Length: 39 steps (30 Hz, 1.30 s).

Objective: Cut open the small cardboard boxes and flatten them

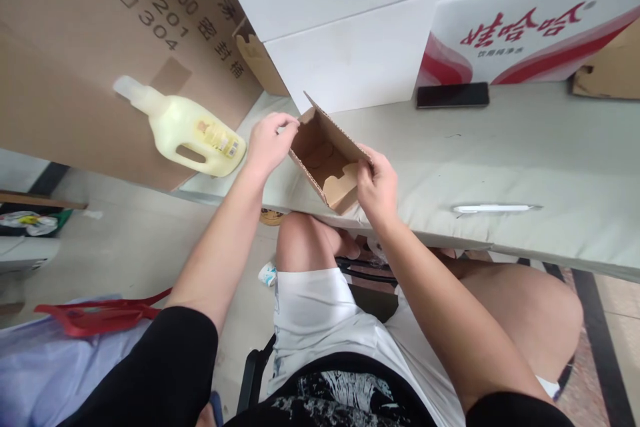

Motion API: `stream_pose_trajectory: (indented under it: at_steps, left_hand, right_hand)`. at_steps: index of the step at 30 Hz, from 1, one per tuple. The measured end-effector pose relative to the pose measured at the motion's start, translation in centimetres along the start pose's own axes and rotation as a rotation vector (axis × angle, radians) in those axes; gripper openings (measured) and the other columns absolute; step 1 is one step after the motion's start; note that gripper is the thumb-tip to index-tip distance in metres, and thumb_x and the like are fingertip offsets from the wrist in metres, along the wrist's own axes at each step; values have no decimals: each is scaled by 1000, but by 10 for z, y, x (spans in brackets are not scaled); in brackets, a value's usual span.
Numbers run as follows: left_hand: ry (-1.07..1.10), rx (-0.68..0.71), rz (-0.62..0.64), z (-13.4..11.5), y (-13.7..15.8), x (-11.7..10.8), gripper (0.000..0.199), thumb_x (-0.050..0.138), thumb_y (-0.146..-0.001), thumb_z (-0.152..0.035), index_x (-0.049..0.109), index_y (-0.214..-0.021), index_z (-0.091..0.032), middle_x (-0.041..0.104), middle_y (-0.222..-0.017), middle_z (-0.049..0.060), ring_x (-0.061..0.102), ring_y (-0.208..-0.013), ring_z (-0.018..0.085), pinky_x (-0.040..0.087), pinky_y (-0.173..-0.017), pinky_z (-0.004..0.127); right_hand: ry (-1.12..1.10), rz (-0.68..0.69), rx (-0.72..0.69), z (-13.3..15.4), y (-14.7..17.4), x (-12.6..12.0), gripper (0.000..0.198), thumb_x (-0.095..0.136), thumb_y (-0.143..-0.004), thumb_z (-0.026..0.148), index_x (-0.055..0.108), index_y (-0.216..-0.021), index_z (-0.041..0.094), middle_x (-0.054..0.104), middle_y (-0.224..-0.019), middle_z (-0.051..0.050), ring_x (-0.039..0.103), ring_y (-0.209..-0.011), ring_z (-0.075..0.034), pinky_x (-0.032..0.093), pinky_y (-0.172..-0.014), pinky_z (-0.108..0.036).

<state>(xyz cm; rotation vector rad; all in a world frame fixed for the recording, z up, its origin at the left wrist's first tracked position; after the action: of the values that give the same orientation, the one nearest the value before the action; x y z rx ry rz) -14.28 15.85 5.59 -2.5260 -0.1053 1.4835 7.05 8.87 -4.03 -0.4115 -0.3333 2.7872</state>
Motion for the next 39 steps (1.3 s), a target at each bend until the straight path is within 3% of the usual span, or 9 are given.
stream_pose_trajectory:
  at_steps: [5,12,18,22,25,29,31,35,39]
  left_hand:
    - [-129,101,138,-4,-5,28,17,52,-93,-25,62,-79,-24,69,-85,5,64,-96,26,51,-89,40]
    - [106,36,-297,24,-1,36,24,39,-105,-41,52,-114,-22,61,-122,12,58,-123,24,42,-111,39]
    - [236,90,-155,28,-6,50,51,28,-104,-59,43,-141,-28,51,-150,12,50,-141,23,38,-119,38]
    - [113,147,-25,15,-11,59,45,52,-97,-50,58,-137,-31,54,-153,7,50,-141,28,38,-121,43]
    - [60,137,65,11,-14,66,42,59,-92,-41,67,-132,-32,62,-146,4,57,-130,30,44,-116,45]
    - [96,139,68,10,-9,64,44,60,-91,-41,68,-132,-27,62,-147,5,55,-133,28,43,-118,44]
    - [114,146,74,8,-2,62,44,61,-92,-41,68,-132,-25,62,-148,6,55,-134,28,40,-121,46]
    - [144,156,77,2,15,60,44,65,-91,-40,67,-132,-24,61,-149,8,53,-138,27,38,-123,48]
    - [199,172,68,-10,33,58,40,69,-91,-38,68,-129,-25,63,-146,7,54,-138,25,39,-123,47]
  right_hand:
    - [-52,-3,-4,-1,1,2,35,46,-95,29,72,-117,20,74,-122,-10,68,-117,-25,52,-106,-44]
    - [0,29,-117,-2,-1,2,34,45,-95,29,70,-119,25,74,-120,-8,67,-116,-24,51,-106,-45]
    - [-71,142,-255,-2,9,-4,36,47,-93,29,68,-122,26,71,-122,-8,65,-116,-25,53,-103,-45]
    - [-125,239,-347,-1,21,-14,43,49,-96,44,66,-131,26,65,-133,-10,59,-127,-29,47,-111,-50]
    - [-176,291,-235,-17,29,-17,50,47,-97,54,61,-138,28,62,-140,-10,56,-133,-29,43,-116,-50]
    - [-264,356,140,-57,44,-16,66,35,-100,66,45,-152,28,57,-149,-10,54,-139,-27,41,-118,-52]
    - [-223,412,281,-69,50,-17,67,28,-100,68,51,-148,27,58,-149,-9,53,-140,-28,39,-120,-54]
    - [-18,545,349,-66,48,-20,64,28,-100,68,64,-139,30,63,-145,-3,53,-140,-31,35,-123,-57]
    - [-144,734,282,-47,44,-11,64,33,-99,70,55,-148,36,58,-152,3,49,-145,-30,36,-124,-54]
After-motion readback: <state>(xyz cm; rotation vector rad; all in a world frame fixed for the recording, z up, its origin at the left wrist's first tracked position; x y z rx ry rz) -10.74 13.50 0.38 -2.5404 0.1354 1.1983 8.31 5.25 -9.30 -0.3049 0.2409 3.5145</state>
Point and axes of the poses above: each hand's wrist, its own y-axis away from the middle knuckle, its own x-axis out of the palm, z = x × y, the point moved 7 cm from there along -y, towards the middle knuckle
